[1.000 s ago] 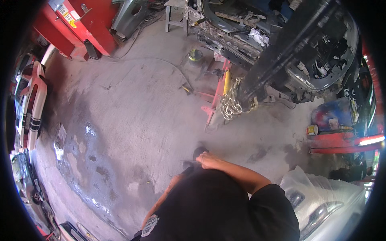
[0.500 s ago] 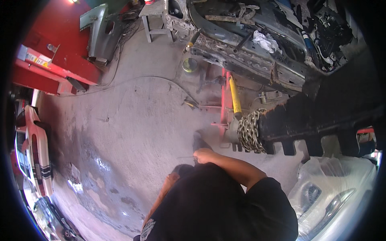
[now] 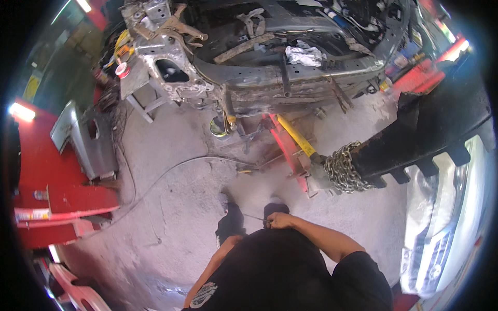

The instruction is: The person uses a hammer and a yellow pry bar to straighten and adjust a damaged car frame section mounted on a red frame machine. They repeatedly tap and lever the metal, then fit a black rubber seal into a channel along the frame edge.

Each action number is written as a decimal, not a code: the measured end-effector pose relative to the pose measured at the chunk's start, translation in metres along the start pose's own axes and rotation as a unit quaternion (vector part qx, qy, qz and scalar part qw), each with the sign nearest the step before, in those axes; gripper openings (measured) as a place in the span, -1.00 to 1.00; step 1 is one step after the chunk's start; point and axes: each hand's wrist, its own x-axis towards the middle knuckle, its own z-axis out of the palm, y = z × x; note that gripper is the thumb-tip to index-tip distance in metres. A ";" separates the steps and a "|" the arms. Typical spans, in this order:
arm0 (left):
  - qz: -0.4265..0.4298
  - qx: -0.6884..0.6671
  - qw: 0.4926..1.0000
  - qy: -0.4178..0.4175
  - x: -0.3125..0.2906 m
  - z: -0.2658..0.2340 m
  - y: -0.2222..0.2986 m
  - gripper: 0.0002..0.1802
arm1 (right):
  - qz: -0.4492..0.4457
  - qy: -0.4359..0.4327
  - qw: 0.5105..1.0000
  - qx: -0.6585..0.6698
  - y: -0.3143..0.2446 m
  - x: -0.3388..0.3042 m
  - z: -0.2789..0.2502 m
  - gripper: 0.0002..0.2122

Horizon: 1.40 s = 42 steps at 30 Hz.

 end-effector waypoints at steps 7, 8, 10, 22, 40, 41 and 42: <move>0.077 0.201 0.976 -0.026 0.023 -0.090 0.032 -0.64 | 0.003 0.062 0.991 0.118 -0.018 0.033 0.063 -0.69; 0.109 0.236 0.966 -0.009 0.030 -0.096 0.032 -0.62 | 0.015 0.070 0.987 0.142 -0.024 0.035 0.068 -0.68; 0.157 0.295 0.942 -0.024 0.035 -0.090 0.125 -0.67 | 0.012 0.081 0.977 0.195 -0.027 0.033 0.071 -0.67; 0.583 0.138 0.792 -0.122 0.063 -0.024 0.436 -0.61 | 0.078 0.217 0.896 0.380 0.017 0.204 0.017 -0.64; 0.554 0.641 0.426 0.318 0.343 -0.279 0.380 -0.25 | 0.079 0.454 0.887 -0.035 0.259 0.560 -0.126 -0.65; 0.576 0.623 0.383 0.365 0.343 -0.288 0.375 -0.27 | 0.047 0.481 0.867 -0.119 0.254 0.570 -0.116 -0.69; 0.617 0.580 0.400 0.350 0.364 -0.276 0.378 -0.22 | 0.060 0.506 0.856 -0.086 0.270 0.599 -0.110 -0.69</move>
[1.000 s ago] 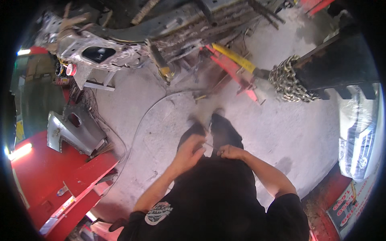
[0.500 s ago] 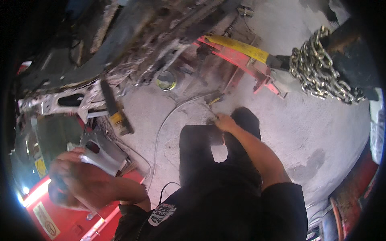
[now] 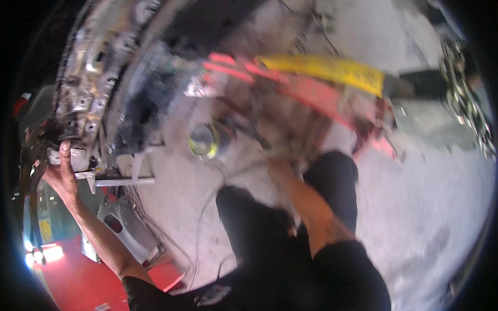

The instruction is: The person uses a hammer and a yellow pry bar to straighten and adjust a damaged car frame section mounted on a red frame machine. They repeatedly tap and lever the metal, then fit a black rubber seal into a channel along the frame edge.

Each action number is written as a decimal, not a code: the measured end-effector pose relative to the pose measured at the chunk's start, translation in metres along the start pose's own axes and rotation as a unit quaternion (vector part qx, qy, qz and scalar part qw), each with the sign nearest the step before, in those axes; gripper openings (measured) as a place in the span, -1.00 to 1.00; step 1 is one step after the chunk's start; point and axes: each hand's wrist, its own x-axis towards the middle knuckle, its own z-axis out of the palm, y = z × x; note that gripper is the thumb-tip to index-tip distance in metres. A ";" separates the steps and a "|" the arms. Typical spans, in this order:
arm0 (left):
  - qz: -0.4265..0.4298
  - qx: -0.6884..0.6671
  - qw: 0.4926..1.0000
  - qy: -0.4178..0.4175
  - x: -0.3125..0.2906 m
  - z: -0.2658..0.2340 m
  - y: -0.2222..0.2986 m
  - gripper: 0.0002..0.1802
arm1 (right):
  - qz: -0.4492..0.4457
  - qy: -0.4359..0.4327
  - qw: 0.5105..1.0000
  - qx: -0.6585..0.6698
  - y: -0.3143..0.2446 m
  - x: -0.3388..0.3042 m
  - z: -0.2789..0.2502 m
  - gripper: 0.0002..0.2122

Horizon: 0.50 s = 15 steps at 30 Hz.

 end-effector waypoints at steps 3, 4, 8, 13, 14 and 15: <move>0.000 -0.073 0.994 0.086 0.028 0.029 0.017 -0.35 | 0.058 0.077 0.979 0.179 0.022 0.030 0.096 -0.56; 0.002 -0.045 0.991 0.127 0.022 0.023 0.015 -0.43 | 0.146 -0.052 0.959 0.239 0.004 0.035 0.082 -0.52; -0.028 0.053 0.991 0.122 0.013 0.016 0.009 -0.53 | -0.050 -0.134 0.990 0.006 0.026 0.031 0.102 -0.47; -0.082 0.001 0.990 0.116 0.015 0.026 0.018 -0.52 | -0.004 -0.068 0.995 -0.074 0.079 0.016 0.136 -0.37; -0.088 -0.002 0.989 0.122 0.022 0.034 0.022 -0.48 | 0.042 -0.027 0.997 -0.065 0.107 0.022 0.172 -0.36; -0.083 0.010 0.988 0.127 0.019 0.032 0.023 -0.47 | 0.012 -0.051 0.993 -0.108 0.095 0.014 0.153 -0.37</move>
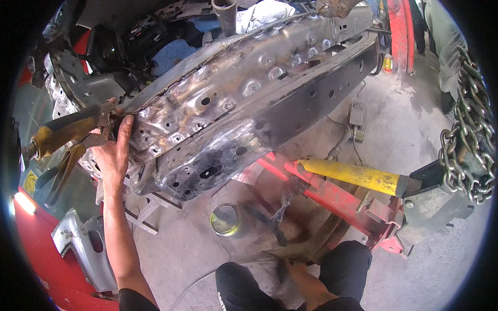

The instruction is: The person uses a hammer and a yellow pry bar to straighten and adjust a damaged car frame section mounted on a red frame machine. They repeatedly tap and lever the metal, then fit a black rubber seal into a channel along the frame edge.

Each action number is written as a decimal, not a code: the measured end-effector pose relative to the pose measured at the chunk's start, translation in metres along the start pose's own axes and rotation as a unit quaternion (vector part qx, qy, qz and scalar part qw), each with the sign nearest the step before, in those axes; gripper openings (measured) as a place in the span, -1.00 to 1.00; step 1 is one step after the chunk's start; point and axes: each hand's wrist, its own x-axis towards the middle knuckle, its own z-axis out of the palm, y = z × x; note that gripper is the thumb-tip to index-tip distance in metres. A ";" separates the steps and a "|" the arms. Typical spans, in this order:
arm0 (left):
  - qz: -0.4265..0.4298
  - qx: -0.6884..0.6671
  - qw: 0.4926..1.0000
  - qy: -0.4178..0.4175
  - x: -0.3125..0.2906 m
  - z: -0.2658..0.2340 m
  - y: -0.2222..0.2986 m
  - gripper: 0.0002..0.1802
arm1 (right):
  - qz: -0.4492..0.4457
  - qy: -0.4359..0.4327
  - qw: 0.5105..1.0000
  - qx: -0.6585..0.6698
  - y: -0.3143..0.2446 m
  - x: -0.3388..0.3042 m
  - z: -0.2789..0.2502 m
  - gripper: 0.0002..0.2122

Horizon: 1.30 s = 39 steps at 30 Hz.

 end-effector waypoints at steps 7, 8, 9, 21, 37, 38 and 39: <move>-0.037 -0.046 0.998 0.023 -0.005 -0.004 -0.007 -0.33 | -0.032 -0.103 0.994 0.026 -0.011 -0.010 -0.041 -0.51; -0.042 -0.037 0.998 0.029 -0.005 -0.003 -0.007 -0.37 | -0.028 -0.103 0.993 0.052 -0.009 -0.005 -0.033 -0.53; -0.048 -0.029 0.998 0.035 -0.007 0.000 -0.009 -0.40 | -0.049 -0.107 0.992 0.046 -0.007 -0.007 -0.043 -0.56; -0.017 -0.052 0.998 0.040 -0.007 -0.001 -0.009 -0.53 | -0.085 0.066 0.954 0.280 -0.042 -0.013 -0.143 -0.63; -0.004 0.003 0.999 0.050 -0.003 -0.001 -0.009 -0.48 | -0.230 0.418 0.748 0.463 -0.120 -0.124 -0.436 -0.47; 0.002 0.004 0.999 0.049 -0.002 -0.002 -0.010 -0.47 | -0.236 0.423 0.743 0.463 -0.116 -0.121 -0.449 -0.48; 0.012 -0.004 0.998 0.054 -0.001 0.000 -0.010 -0.47 | -0.239 0.426 0.739 0.464 -0.115 -0.122 -0.465 -0.50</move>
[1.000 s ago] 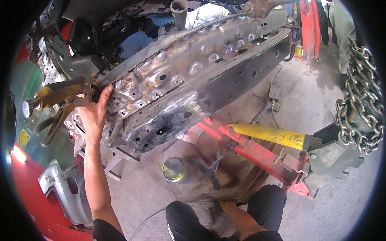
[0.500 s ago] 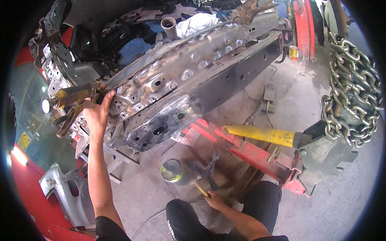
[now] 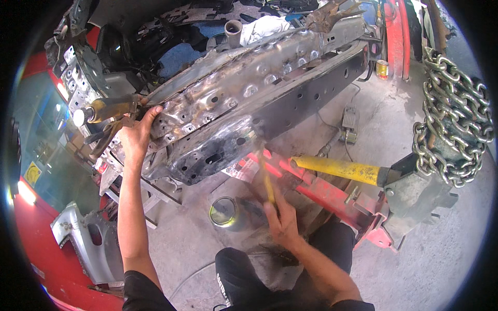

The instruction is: The person uses a hammer and a yellow pry bar to straighten and adjust a damaged car frame section mounted on a red frame machine. They repeatedly tap and lever the metal, then fit a black rubber seal into a channel along the frame edge.

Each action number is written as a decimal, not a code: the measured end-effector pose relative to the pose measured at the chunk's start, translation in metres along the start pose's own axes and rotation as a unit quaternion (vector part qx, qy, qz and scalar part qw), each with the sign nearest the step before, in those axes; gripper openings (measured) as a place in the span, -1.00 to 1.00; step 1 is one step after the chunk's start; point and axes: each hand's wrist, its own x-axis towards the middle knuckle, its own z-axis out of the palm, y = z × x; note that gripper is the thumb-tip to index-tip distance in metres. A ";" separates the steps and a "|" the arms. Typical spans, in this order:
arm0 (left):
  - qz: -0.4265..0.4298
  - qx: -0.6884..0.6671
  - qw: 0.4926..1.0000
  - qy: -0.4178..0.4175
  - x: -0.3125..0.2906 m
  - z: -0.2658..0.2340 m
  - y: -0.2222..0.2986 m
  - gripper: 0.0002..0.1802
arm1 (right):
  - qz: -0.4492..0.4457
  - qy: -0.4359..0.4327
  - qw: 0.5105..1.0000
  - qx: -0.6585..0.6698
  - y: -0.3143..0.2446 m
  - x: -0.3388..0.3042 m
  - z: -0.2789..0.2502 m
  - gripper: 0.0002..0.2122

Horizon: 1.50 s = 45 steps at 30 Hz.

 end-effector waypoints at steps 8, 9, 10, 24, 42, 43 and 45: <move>-0.054 -0.041 0.997 -0.036 0.002 -0.004 0.009 -0.47 | -0.105 0.066 0.992 0.007 -0.065 0.121 0.004 -0.52; -0.049 -0.042 0.997 -0.032 0.001 -0.004 0.007 -0.47 | -0.124 0.074 0.990 -0.003 -0.068 0.127 0.004 -0.53; -0.043 -0.043 0.998 -0.028 0.001 -0.003 0.007 -0.47 | -0.108 0.063 0.992 -0.022 -0.069 0.130 0.002 -0.54; -0.069 -0.052 0.996 -0.034 -0.001 -0.003 0.008 -0.46 | -0.036 0.017 0.991 -0.126 -0.073 0.137 -0.006 -0.54; -0.079 -0.038 0.996 -0.032 -0.001 -0.004 0.010 -0.47 | -0.134 0.064 0.983 -0.106 -0.068 0.133 -0.006 -0.54; -0.078 -0.035 0.996 -0.033 0.000 -0.005 0.011 -0.47 | -0.152 0.079 0.980 -0.105 -0.068 0.130 -0.006 -0.54; -0.059 -0.051 0.997 -0.017 0.000 -0.002 0.012 -0.47 | -0.175 0.105 0.974 -0.096 -0.065 0.127 -0.004 -0.55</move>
